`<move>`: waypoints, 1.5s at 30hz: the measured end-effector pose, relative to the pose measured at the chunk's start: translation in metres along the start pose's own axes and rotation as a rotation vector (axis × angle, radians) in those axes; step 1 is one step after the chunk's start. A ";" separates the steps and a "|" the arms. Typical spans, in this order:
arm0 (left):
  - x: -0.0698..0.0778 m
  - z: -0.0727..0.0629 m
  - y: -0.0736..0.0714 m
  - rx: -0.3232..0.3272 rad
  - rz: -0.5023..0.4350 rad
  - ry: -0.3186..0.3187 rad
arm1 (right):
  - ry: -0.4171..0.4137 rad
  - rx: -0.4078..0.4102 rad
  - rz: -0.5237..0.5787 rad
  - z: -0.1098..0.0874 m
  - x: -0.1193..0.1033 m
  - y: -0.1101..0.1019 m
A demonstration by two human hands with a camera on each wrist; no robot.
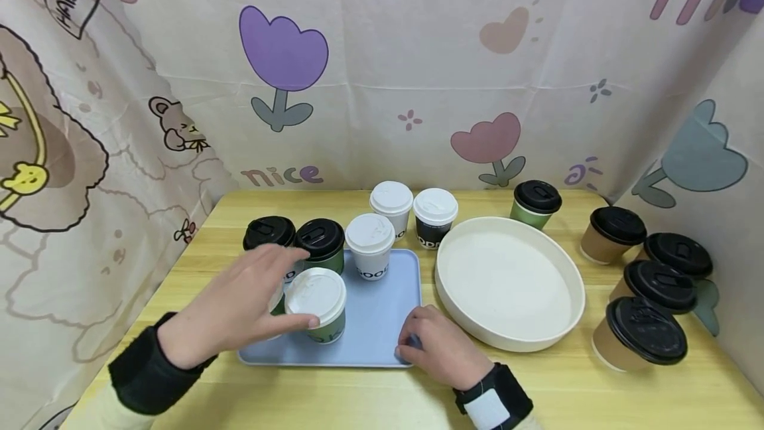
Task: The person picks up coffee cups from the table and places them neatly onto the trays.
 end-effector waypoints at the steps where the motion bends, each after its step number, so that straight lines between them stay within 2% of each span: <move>1: 0.000 0.004 -0.006 0.005 0.009 0.007 | 0.001 0.000 -0.001 0.000 0.000 -0.001; 6: -0.001 0.035 -0.029 0.006 0.023 0.048 | 0.013 -0.008 -0.001 -0.001 0.002 -0.001; 10: -0.002 0.071 -0.035 -0.066 0.020 0.057 | 0.028 -0.022 0.000 -0.003 0.004 -0.001; 15: -0.009 0.119 -0.028 -0.189 0.049 0.023 | 0.030 -0.024 0.003 -0.003 0.005 0.000; 20: -0.008 0.155 -0.019 -0.312 0.116 -0.023 | 0.031 -0.037 0.014 0.000 0.003 0.001; 23: -0.003 0.176 -0.016 -0.394 0.095 -0.074 | 0.034 -0.039 0.014 0.000 0.002 0.000; 27: 0.002 0.204 -0.010 -0.462 0.072 -0.141 | 0.032 -0.038 0.013 0.001 0.001 -0.002; 31: 0.010 0.223 -0.002 -0.488 0.092 -0.165 | 0.042 -0.043 0.012 0.000 0.000 -0.002; 35: 0.018 0.235 0.008 -0.518 0.109 -0.168 | 0.046 -0.041 0.010 0.000 0.001 -0.002; 45: 0.020 0.248 0.036 -0.573 0.092 -0.205 | 0.048 -0.041 0.015 0.001 0.001 -0.001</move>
Point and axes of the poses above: each hand's wrist, its own z-axis towards the middle knuckle, its own y-axis out of the palm, x = y × z, the point moved 2 cm from there along z, towards the middle knuckle, and after that the axes turned 4 degrees about -y, right-handed, at the moved point
